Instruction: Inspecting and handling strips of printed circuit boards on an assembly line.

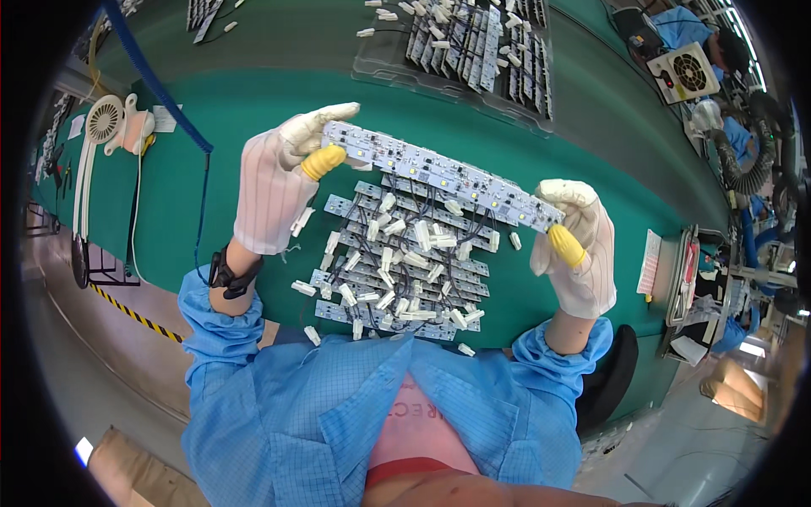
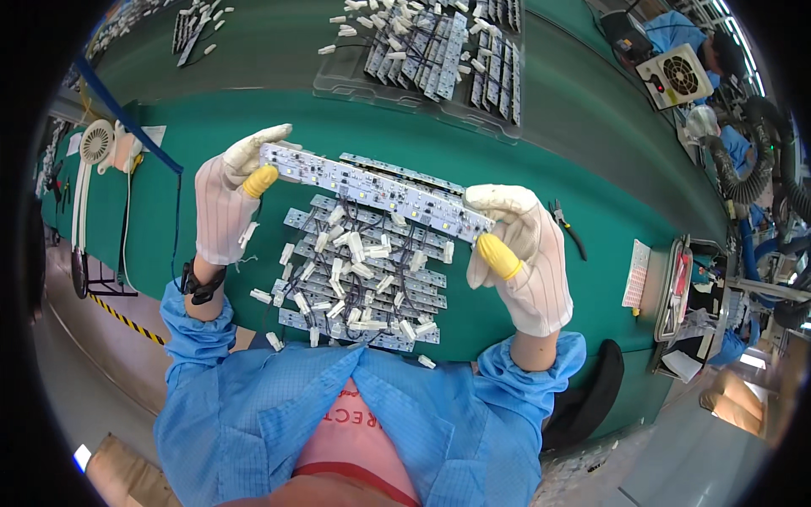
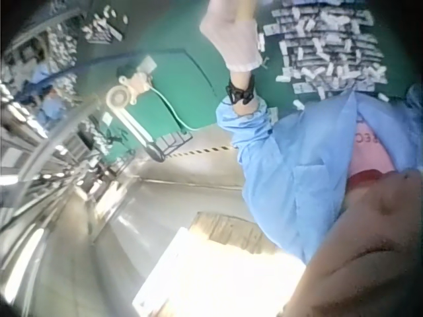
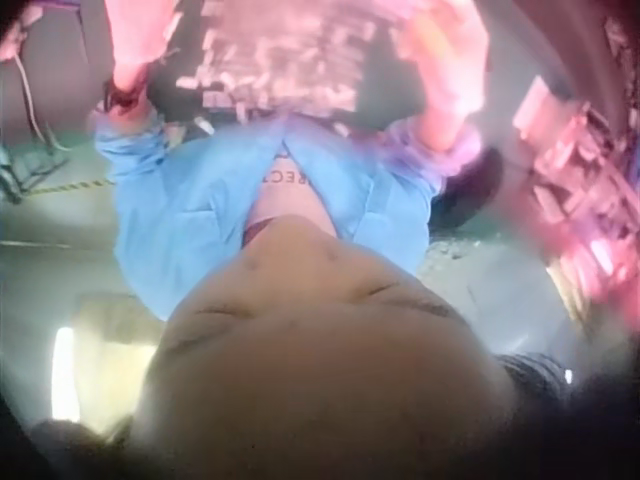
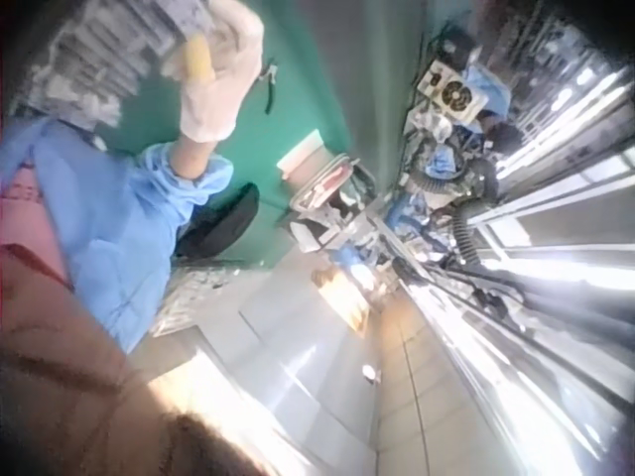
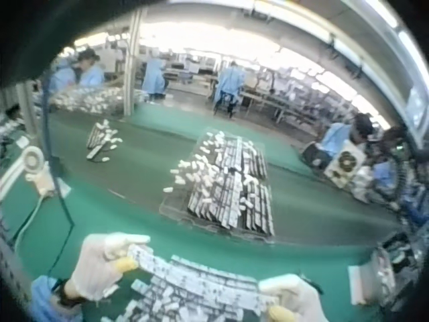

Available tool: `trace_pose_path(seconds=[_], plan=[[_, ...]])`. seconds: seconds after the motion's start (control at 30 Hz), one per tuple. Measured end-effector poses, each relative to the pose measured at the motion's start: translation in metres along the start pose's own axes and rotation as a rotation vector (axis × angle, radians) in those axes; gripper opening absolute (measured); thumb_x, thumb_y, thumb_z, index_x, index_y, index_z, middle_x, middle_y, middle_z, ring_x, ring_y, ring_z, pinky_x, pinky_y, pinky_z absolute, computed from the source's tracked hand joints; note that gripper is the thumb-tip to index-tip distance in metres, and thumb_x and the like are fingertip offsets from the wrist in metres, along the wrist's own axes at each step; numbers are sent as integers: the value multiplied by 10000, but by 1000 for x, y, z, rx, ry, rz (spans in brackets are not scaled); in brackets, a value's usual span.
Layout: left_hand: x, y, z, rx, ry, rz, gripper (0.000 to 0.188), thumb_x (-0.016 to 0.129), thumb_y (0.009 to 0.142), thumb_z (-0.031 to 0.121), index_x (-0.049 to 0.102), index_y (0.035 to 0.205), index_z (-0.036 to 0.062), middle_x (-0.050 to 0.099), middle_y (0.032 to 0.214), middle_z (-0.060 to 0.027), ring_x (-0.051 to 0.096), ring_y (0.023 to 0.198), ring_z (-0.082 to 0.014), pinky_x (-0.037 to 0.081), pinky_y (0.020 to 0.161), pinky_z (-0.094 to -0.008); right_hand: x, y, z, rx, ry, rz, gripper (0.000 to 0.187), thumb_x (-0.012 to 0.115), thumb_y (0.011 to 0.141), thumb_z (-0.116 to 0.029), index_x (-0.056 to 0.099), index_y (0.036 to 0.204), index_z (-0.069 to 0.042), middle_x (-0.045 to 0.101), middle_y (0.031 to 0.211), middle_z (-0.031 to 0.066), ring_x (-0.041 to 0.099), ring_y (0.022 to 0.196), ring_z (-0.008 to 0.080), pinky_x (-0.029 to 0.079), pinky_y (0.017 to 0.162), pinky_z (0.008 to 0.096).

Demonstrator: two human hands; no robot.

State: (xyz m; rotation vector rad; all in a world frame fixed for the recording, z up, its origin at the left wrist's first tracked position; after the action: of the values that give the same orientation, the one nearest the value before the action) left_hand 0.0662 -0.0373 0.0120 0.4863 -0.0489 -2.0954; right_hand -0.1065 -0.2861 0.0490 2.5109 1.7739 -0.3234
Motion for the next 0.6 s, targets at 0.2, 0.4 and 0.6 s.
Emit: trace_pose_path(seconds=[0.2,0.4,0.6], plan=[[4,-11,5,103,-291,-87,613,681,814,414,569,1185,-61,660,1012,-169,656,846,-194,510,822,-309,-7,15,20,-70,144,1,425,618,888,-279,516,1153,37,559,671,33,465,471,62,351,454,181],[2,-9,-2,331,-120,-82,614,687,811,407,567,1187,-63,651,1026,-183,659,837,-195,532,779,-313,-7,13,22,-102,204,-8,575,678,841,-409,514,1162,38,524,590,7,446,452,63,345,449,194],[8,-7,0,97,-186,51,400,660,863,236,610,1187,6,704,843,-62,605,707,-59,450,628,-197,-6,3,12,-42,103,64,648,705,799,-463,514,1154,44,555,664,20,461,462,63,347,446,193]])
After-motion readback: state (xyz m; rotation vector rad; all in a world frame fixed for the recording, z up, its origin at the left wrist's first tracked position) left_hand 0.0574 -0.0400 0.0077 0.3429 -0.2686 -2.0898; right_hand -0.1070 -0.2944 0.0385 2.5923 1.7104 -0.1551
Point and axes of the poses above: each hand's wrist, its own y-axis towards the middle knuckle, its own x-axis out of the palm, z = x × y, the point moved 2 cm from there along y, towards the middle knuckle
